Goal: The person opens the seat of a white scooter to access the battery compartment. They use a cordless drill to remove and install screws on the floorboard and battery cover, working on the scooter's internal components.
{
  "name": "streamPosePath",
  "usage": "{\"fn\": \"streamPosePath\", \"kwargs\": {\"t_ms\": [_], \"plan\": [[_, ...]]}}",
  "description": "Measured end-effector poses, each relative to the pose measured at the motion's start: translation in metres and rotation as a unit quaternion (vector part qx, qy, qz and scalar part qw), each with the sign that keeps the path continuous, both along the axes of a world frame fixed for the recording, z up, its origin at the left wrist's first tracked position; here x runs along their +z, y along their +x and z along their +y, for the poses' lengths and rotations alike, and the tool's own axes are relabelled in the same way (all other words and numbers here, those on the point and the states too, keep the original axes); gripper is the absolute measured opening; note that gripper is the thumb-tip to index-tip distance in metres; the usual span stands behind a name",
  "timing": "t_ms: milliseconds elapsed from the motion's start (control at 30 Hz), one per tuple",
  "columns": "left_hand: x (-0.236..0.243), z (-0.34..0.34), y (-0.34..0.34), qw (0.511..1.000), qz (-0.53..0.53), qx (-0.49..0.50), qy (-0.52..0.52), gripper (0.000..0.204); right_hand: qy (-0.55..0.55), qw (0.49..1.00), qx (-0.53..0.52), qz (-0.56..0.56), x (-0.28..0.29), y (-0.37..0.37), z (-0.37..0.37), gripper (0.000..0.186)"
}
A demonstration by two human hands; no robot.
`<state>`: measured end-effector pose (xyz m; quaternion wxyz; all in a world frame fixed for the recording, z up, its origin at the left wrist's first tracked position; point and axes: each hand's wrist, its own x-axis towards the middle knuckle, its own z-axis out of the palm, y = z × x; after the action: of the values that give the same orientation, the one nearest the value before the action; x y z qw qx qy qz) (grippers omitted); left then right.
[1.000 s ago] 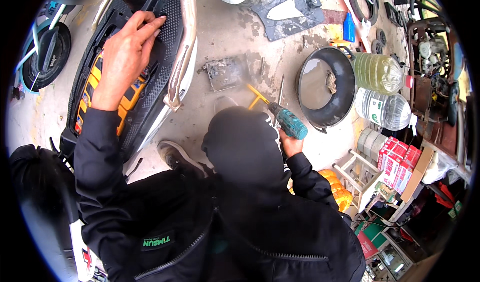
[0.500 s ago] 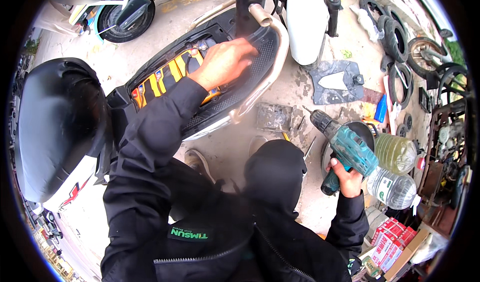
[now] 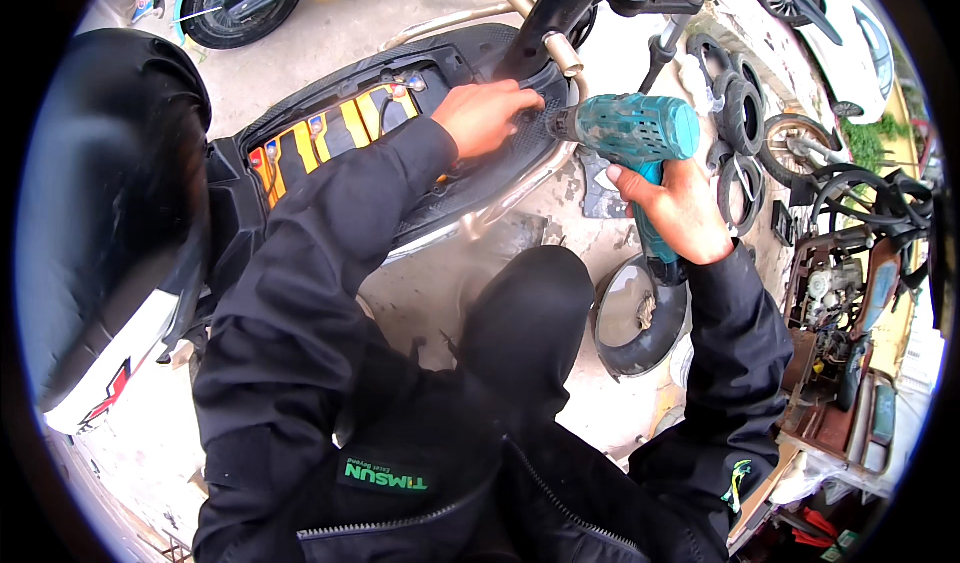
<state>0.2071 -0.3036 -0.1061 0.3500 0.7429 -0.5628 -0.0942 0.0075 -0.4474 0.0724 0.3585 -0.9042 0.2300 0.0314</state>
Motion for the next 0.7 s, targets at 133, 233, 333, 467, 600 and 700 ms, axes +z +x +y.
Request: {"fn": "streamPosePath", "kwargs": {"t_ms": [133,233,333,467,600,700], "plan": [[-0.006,0.005,0.003,1.0,0.008,0.008,-0.005,0.046,-0.028,0.996,0.027,0.08,0.004,0.035,0.002,0.038],[-0.011,0.003,0.004,1.0,0.014,0.013,-0.015,0.043,-0.087,0.99,0.063,0.09,0.009,0.051,0.012,0.036],[-0.014,0.004,0.004,1.0,0.016,0.015,-0.021,0.04,-0.112,0.985,0.056,0.116,0.008,0.059,0.01,0.036],[-0.018,0.005,0.006,0.999,0.029,0.021,-0.023,0.037,-0.04,0.99,0.046,0.125,0.003,0.069,0.0,0.035],[-0.02,0.004,0.004,0.999,0.029,0.024,-0.027,0.035,-0.078,0.986,0.064,0.132,0.006,0.072,0.001,0.036],[-0.02,0.006,0.003,0.999,0.03,0.025,-0.021,0.033,-0.064,0.986,0.053,0.142,0.011,0.076,0.01,0.035]]}}
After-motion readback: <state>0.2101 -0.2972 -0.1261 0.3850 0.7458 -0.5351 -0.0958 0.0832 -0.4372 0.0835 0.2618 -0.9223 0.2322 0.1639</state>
